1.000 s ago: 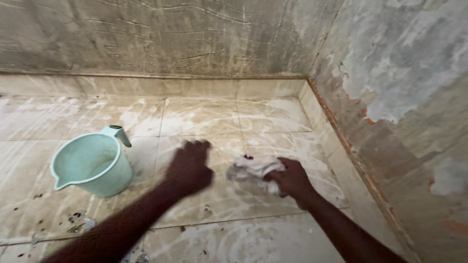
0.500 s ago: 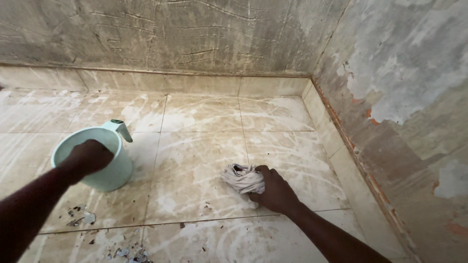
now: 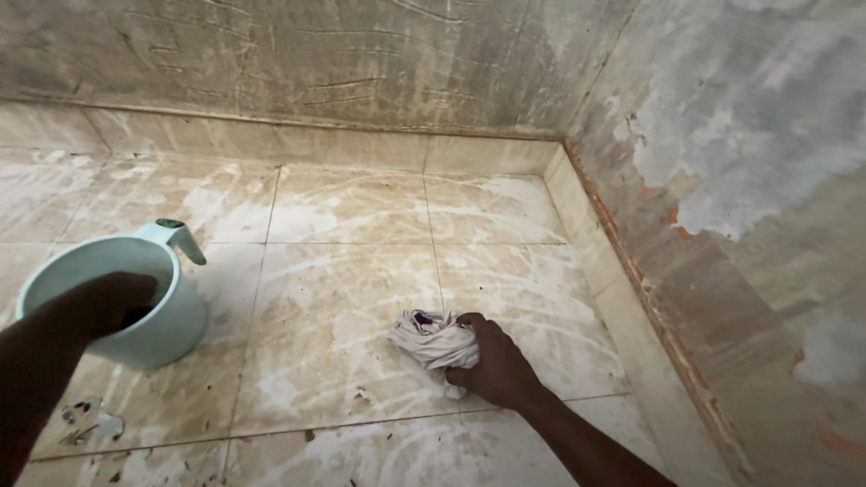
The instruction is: The person scrubs a tiled floor with a white cloth, repeatedly dipping it into a light green plastic pitcher to wet it. The person moves the pitcher to a larger bucket and continues scrubbing the floor tiles in a small area.
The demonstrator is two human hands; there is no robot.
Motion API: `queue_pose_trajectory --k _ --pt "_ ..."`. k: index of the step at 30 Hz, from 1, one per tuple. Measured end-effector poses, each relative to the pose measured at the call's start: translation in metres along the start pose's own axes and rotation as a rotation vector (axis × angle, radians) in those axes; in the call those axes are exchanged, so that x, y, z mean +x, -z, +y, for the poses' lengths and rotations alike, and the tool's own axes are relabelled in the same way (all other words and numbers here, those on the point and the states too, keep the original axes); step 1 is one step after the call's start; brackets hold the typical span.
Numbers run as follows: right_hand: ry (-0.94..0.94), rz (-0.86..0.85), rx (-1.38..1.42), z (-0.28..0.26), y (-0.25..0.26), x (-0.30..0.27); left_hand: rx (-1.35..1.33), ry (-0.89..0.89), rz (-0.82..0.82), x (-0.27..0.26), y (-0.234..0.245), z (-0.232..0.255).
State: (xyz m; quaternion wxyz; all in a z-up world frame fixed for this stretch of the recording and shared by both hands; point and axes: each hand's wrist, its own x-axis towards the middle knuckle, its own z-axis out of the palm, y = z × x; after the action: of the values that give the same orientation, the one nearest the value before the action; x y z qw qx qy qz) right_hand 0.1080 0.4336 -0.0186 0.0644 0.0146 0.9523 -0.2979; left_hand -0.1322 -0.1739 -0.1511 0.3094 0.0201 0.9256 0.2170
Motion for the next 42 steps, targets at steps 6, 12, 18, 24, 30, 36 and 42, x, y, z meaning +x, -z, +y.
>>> queue_pose_trajectory --k 6,12,18,24,30,36,42 --pt "-0.026 -0.009 0.009 -0.001 -0.001 0.004 -0.404 -0.247 -0.053 0.013 -0.027 -0.013" --pt "-0.012 -0.006 -0.033 0.001 -0.002 0.005 -0.316 -0.010 0.066 -0.008 -0.004 0.024" --pt "-0.097 -0.011 -0.085 -0.022 0.005 -0.004 0.520 0.139 0.498 -0.120 0.024 0.137" --pt "0.027 0.033 -0.361 -0.041 0.006 0.002 0.690 0.206 0.819 -0.182 0.021 0.157" --pt "0.170 -0.096 -0.300 -0.041 0.002 0.011 0.359 0.347 0.538 -0.163 0.033 0.122" --pt "0.248 -0.080 -0.295 -0.023 0.003 0.014 0.233 0.231 0.334 -0.154 0.058 0.152" --pt "0.306 0.073 -0.089 -0.016 0.018 0.027 -0.135 0.033 0.407 -0.166 0.037 0.251"
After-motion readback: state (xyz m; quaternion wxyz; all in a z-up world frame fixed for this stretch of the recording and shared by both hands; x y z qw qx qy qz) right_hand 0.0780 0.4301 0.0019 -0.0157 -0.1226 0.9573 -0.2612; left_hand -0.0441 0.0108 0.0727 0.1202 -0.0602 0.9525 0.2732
